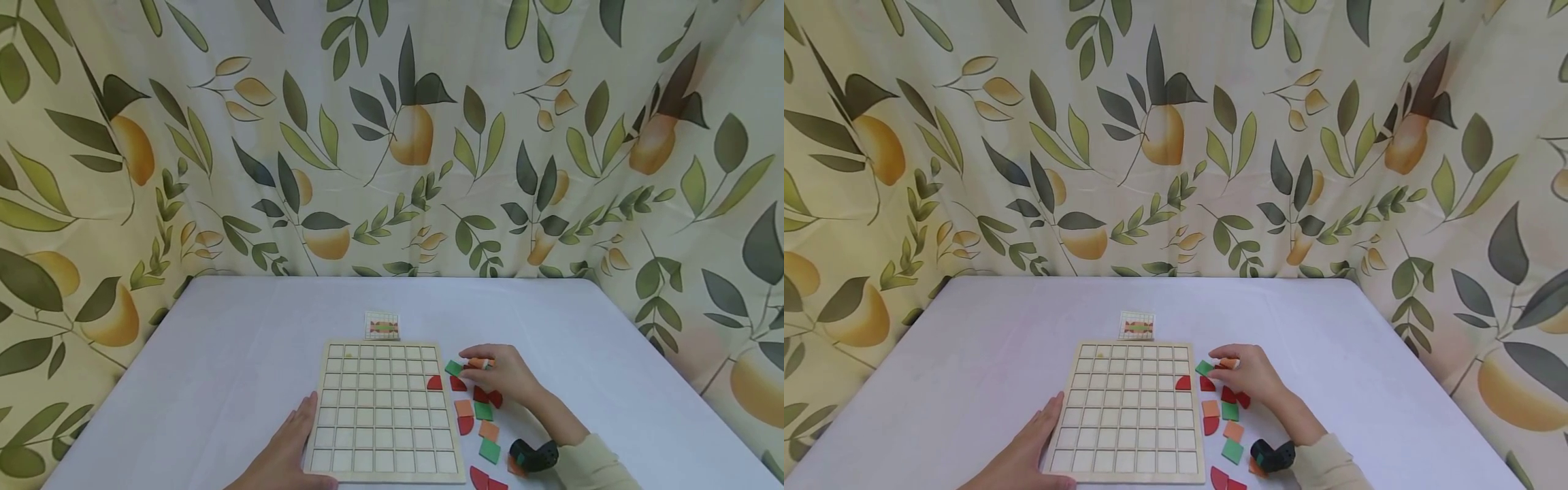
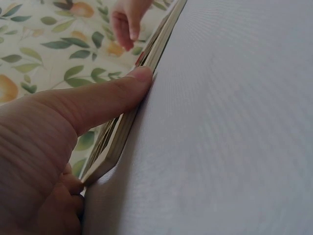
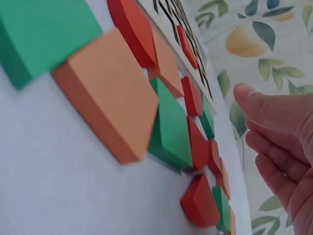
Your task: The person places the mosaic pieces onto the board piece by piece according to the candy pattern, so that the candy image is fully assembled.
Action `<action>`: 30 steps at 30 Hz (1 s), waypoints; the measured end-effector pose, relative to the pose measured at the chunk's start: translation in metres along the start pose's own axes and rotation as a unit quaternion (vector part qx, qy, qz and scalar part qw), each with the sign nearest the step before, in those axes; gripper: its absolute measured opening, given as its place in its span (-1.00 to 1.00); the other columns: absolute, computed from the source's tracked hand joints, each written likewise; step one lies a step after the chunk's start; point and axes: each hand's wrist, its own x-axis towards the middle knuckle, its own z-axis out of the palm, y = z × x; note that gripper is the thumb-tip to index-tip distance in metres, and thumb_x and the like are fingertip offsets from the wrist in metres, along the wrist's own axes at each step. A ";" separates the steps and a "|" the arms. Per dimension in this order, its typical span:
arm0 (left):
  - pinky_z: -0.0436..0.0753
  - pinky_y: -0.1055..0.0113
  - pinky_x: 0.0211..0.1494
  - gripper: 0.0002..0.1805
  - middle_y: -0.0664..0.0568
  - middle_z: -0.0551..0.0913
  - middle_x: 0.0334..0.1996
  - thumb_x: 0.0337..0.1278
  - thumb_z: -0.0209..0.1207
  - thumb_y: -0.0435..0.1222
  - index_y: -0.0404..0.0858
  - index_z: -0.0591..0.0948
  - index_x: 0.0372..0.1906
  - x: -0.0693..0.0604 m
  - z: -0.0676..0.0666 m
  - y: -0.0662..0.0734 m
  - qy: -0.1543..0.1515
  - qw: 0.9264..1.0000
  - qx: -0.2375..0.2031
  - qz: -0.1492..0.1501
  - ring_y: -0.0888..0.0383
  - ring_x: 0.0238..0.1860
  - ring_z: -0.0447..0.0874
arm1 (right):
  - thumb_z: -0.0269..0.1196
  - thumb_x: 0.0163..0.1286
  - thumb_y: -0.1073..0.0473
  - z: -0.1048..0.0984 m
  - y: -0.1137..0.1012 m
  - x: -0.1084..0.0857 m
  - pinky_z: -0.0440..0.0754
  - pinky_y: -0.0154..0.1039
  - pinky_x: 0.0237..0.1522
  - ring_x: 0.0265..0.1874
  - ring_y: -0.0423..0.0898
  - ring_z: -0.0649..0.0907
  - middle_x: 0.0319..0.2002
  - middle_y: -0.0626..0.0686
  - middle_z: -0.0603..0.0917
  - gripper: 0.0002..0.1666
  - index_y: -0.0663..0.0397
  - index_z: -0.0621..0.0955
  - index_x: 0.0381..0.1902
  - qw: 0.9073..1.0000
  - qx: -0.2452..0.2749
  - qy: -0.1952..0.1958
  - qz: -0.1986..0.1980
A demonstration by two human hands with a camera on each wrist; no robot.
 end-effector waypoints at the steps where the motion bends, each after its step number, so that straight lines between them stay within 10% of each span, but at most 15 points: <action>1: -0.42 0.82 0.09 0.41 -0.32 -0.05 0.38 -0.45 0.38 0.22 -0.45 -0.16 0.40 0.000 0.000 0.000 -0.001 1.000 0.000 -0.002 -0.19 0.38 -0.19 | 0.41 0.04 0.19 -0.001 0.001 0.000 0.58 -0.03 -0.12 -0.11 0.03 0.56 -0.18 0.03 0.67 -0.63 0.16 0.67 -0.15 1.000 -0.002 0.003 0.004; 7: -0.42 0.81 0.10 0.40 -0.32 -0.06 0.38 -0.43 0.39 0.19 -0.45 -0.17 0.40 0.000 0.000 0.001 -0.001 1.000 -0.005 0.000 -0.20 0.38 -0.20 | 0.40 0.07 0.17 -0.006 0.012 -0.001 0.61 -0.14 -0.18 -0.08 0.04 0.50 -0.13 0.06 0.64 -0.62 0.12 0.66 -0.11 0.998 -0.012 0.019 0.064; 30: -0.45 0.79 0.12 0.39 -0.34 -0.07 0.37 -0.40 0.38 0.19 -0.48 -0.18 0.39 0.000 0.000 -0.001 -0.001 1.000 0.003 0.018 -0.23 0.37 -0.21 | 0.37 0.12 0.15 -0.024 0.043 -0.002 0.54 0.01 -0.05 0.04 0.19 0.49 -0.06 0.14 0.62 -0.56 0.19 0.61 -0.04 0.995 0.001 0.011 0.097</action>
